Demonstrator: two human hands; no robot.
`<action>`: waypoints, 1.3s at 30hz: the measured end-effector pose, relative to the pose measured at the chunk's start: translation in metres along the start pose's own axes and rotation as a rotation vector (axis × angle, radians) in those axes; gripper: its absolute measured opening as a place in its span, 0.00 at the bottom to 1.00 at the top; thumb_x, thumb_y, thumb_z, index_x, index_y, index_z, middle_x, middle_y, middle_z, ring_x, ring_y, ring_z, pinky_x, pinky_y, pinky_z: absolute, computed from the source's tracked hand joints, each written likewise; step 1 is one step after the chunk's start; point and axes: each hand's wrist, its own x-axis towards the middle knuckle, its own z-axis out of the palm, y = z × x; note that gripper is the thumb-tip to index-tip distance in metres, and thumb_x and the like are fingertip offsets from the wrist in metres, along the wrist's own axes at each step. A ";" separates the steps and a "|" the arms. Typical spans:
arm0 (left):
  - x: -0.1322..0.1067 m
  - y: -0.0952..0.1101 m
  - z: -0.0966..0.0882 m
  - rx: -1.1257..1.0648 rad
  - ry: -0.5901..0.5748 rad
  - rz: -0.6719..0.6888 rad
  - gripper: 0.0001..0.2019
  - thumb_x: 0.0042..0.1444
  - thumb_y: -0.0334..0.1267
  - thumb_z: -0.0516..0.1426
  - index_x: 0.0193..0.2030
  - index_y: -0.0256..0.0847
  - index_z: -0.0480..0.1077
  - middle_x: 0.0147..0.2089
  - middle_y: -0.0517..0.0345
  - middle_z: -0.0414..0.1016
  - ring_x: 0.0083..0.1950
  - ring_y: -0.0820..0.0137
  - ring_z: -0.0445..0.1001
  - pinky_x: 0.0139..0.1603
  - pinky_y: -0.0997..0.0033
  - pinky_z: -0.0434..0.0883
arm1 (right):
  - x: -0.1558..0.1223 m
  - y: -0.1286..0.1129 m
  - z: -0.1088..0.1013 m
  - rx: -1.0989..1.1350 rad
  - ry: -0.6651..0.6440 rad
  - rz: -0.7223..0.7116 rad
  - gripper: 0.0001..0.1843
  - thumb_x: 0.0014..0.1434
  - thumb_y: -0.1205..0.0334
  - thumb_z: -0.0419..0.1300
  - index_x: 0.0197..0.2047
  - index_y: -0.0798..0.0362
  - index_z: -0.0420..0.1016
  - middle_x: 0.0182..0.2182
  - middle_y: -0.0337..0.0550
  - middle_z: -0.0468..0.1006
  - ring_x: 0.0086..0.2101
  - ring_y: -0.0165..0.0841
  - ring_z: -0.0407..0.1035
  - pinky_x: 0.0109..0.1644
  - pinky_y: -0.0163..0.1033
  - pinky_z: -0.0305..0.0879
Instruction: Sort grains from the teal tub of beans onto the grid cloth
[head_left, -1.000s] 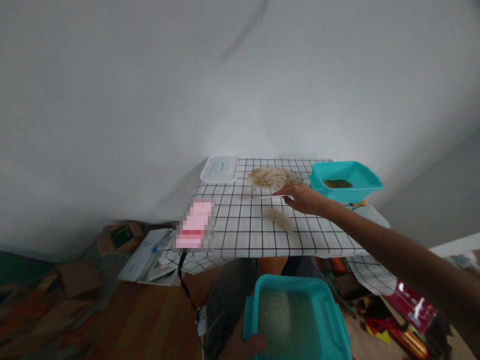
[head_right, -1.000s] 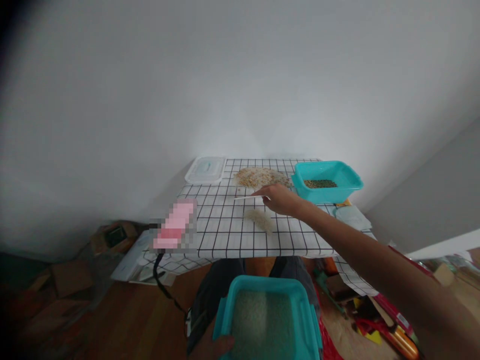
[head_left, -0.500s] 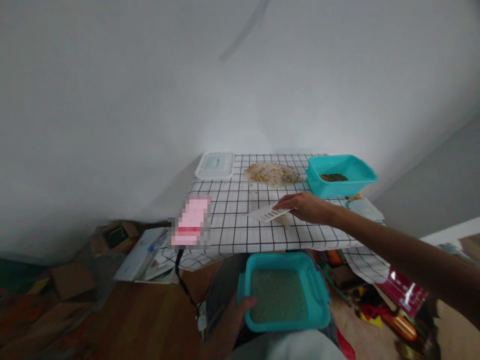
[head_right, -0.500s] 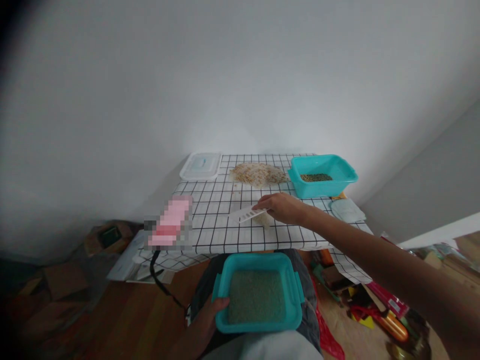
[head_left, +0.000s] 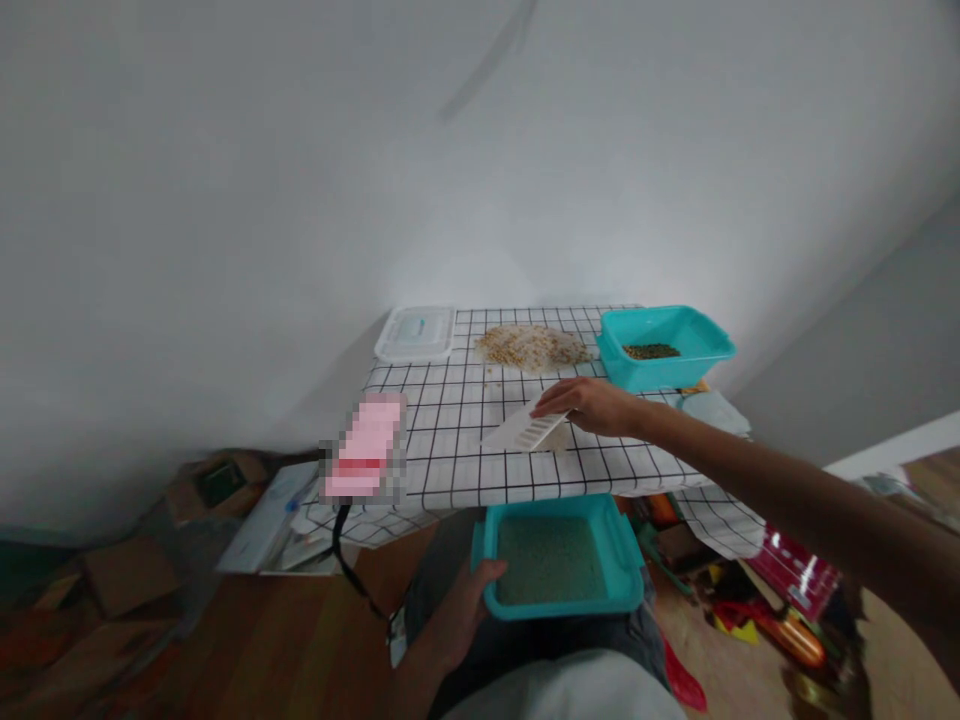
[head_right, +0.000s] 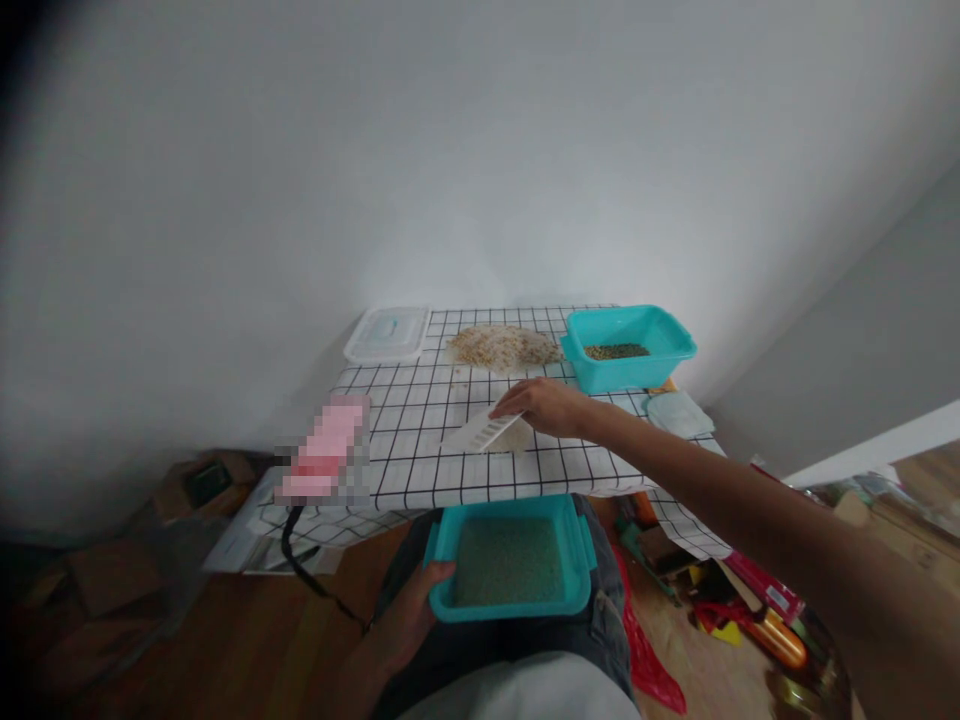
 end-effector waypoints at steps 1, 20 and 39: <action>0.000 0.001 0.002 -0.002 -0.004 0.003 0.24 0.57 0.40 0.56 0.60 0.35 0.66 0.53 0.47 0.78 0.61 0.55 0.69 0.63 0.52 0.63 | 0.003 0.001 0.002 0.010 -0.005 -0.024 0.28 0.54 0.80 0.52 0.53 0.47 0.76 0.50 0.42 0.77 0.48 0.31 0.71 0.55 0.40 0.66; 0.013 -0.002 0.016 0.031 -0.070 0.009 0.22 0.56 0.40 0.56 0.57 0.34 0.68 0.54 0.44 0.77 0.60 0.54 0.70 0.64 0.51 0.61 | -0.029 -0.003 -0.027 -0.216 -0.060 0.190 0.23 0.62 0.70 0.51 0.60 0.49 0.69 0.49 0.47 0.77 0.46 0.36 0.72 0.50 0.44 0.67; 0.017 0.010 0.023 0.079 0.032 0.083 0.20 0.49 0.44 0.60 0.48 0.38 0.74 0.50 0.48 0.79 0.60 0.50 0.69 0.62 0.53 0.64 | -0.036 -0.043 -0.026 -0.372 -0.129 0.167 0.20 0.67 0.62 0.48 0.59 0.53 0.67 0.37 0.49 0.80 0.35 0.34 0.73 0.37 0.37 0.61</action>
